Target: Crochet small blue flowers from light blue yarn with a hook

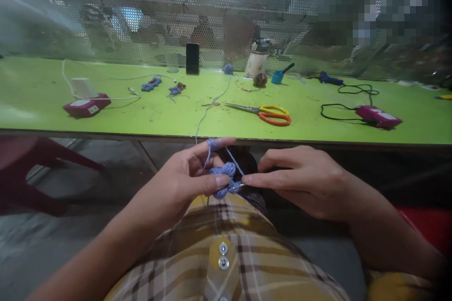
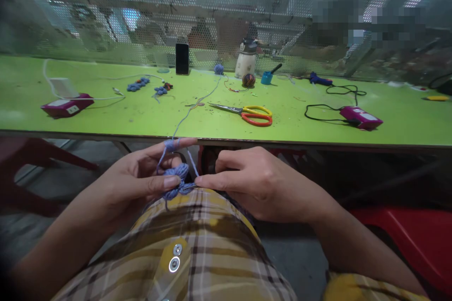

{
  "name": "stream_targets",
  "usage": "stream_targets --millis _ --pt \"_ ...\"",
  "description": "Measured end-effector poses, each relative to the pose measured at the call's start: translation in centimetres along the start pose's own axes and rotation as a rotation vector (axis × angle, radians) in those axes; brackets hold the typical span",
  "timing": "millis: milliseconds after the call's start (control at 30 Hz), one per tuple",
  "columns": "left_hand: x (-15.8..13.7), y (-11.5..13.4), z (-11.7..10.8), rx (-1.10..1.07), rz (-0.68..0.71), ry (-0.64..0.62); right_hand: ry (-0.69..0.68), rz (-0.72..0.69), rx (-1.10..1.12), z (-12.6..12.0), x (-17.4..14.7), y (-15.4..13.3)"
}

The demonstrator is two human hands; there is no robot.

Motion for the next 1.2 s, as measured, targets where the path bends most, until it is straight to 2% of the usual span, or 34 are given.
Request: stream_targets --millis 367,900,1200 --pt "-0.2 -0.2 -0.2 0.079 0.005 -0.014 0.054 0.031 0.142 -0.1 -0.1 0.2" --pt "0.1 -0.9 -0.6 0.055 -0.042 -0.044 0.015 -0.001 -0.17 0.3 -0.3 -0.6" --pt "0.2 -1.0 -0.8 0.102 -0.069 0.01 -0.036 0.007 -0.287 0.4 -0.2 -1.0"
Point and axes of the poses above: each hand's wrist, its own x-axis towards the middle knuckle, its own z-axis out of the palm, y = z × x, the point moved 6 cm from there along x, towards the middle knuckle
